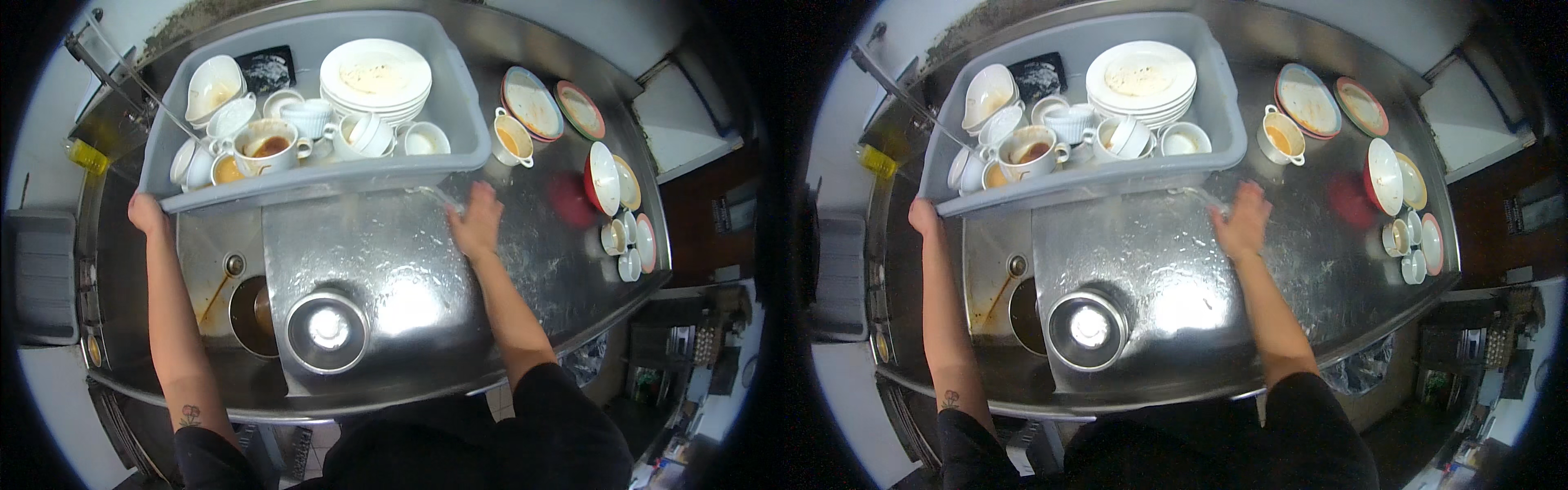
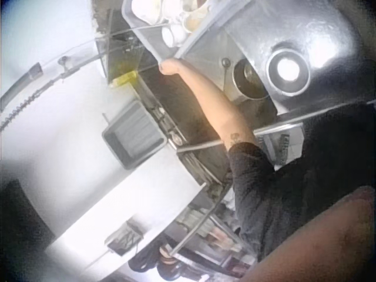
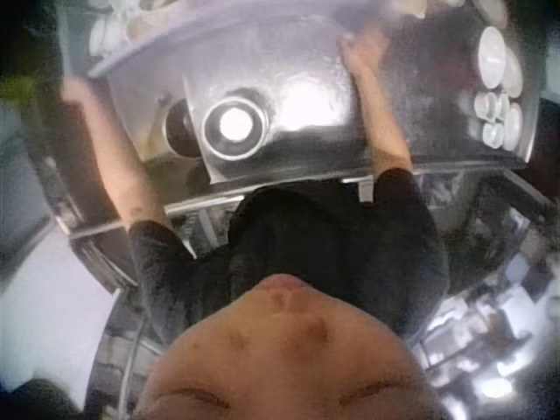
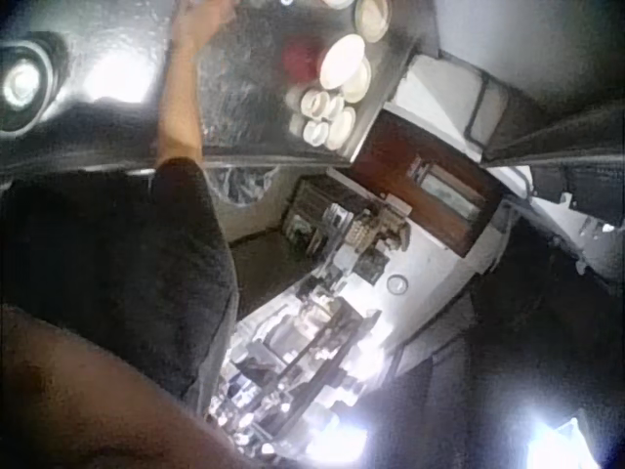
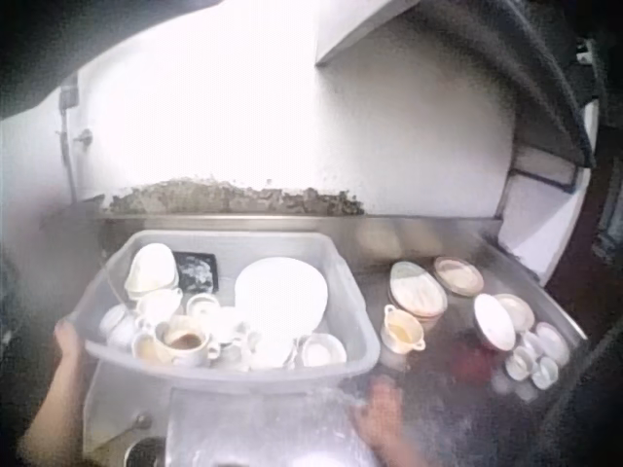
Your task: The person clears dishes into a plastic bin, wipes the stainless steel workstation with a squeegee, and then prepares a bowl with water and a sponge to continue cleaning the area.
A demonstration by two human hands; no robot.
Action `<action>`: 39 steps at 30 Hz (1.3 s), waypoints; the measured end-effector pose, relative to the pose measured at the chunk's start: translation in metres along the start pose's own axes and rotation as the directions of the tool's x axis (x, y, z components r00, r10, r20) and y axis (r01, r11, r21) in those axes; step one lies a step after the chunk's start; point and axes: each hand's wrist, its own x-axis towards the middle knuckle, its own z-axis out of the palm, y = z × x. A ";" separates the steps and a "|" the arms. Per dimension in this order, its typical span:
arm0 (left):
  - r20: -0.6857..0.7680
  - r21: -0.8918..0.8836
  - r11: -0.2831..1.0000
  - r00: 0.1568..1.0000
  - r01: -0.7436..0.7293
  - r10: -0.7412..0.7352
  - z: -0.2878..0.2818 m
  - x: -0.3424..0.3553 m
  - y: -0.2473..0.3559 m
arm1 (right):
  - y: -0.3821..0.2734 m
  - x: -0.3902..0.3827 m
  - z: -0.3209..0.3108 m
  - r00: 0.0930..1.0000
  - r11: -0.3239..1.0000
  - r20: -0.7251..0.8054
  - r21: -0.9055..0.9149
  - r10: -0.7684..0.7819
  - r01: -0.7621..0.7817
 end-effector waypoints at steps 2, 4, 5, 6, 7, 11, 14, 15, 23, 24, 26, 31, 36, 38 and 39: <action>0.008 -0.065 0.998 1.000 -0.001 0.001 0.002 0.006 -0.007 | -0.064 0.009 0.014 0.997 1.000 0.074 -0.026 0.001 0.000; 0.005 -0.098 0.995 1.000 -0.026 0.027 -0.002 0.015 -0.018 | -0.104 0.010 0.031 0.991 0.991 0.083 -0.093 0.101 -0.093; -0.035 -0.052 0.998 0.999 -0.030 0.028 0.001 0.010 -0.019 | -0.112 0.009 0.033 0.987 0.986 0.067 -0.096 0.143 -0.137; -0.021 -0.012 0.999 0.999 -0.033 0.033 -0.002 0.009 -0.017 | -0.122 0.005 0.036 0.982 0.979 0.050 -0.098 0.184 -0.179; -0.009 0.026 0.999 0.999 -0.031 0.031 -0.005 0.006 -0.016 | -0.140 -0.001 0.039 0.978 0.979 0.092 -0.103 0.186 -0.176; -0.014 0.047 0.999 1.000 -0.028 0.028 -0.005 0.017 -0.028 | -0.210 -0.004 0.046 0.954 0.965 0.159 -0.102 0.256 -0.242; -0.051 0.200 0.980 0.999 -0.010 0.021 0.000 -0.006 -0.005 | -0.230 -0.005 0.052 0.927 0.948 0.204 -0.116 0.314 -0.296; -0.047 0.216 0.976 0.999 -0.005 0.015 -0.001 -0.006 -0.003 | -0.236 -0.003 0.052 0.923 0.948 0.222 -0.121 0.314 -0.294; 0.343 0.457 0.888 0.931 -0.049 -0.124 -0.020 0.053 -0.016 | -0.179 -0.003 0.016 0.824 0.801 0.430 0.597 -0.370 0.047; 0.359 0.450 0.892 0.924 -0.050 -0.129 -0.021 0.052 -0.014 | -0.140 -0.004 0.007 0.873 0.808 0.364 0.587 -0.323 0.055; 0.361 0.388 0.922 0.920 -0.002 -0.150 -0.023 0.044 -0.007 | -0.058 -0.011 -0.016 0.952 0.861 0.218 0.503 -0.215 0.079; 0.412 0.351 0.935 0.887 0.055 -0.207 -0.028 0.045 -0.014 | 0.064 -0.024 -0.050 0.988 0.986 0.146 0.163 -0.051 0.027; 0.419 0.332 0.943 0.893 0.021 -0.167 -0.053 0.049 -0.019 | 0.064 0.001 -0.040 0.982 0.980 0.136 0.170 -0.131 0.107; 0.391 0.299 0.953 0.905 0.046 -0.166 -0.055 0.041 -0.014 | 0.054 0.015 -0.031 0.980 0.975 0.121 0.177 -0.160 0.138; 0.347 0.320 0.944 0.918 0.077 -0.192 -0.060 0.042 -0.010 | 0.048 0.024 -0.026 0.978 0.972 0.113 0.180 -0.175 0.153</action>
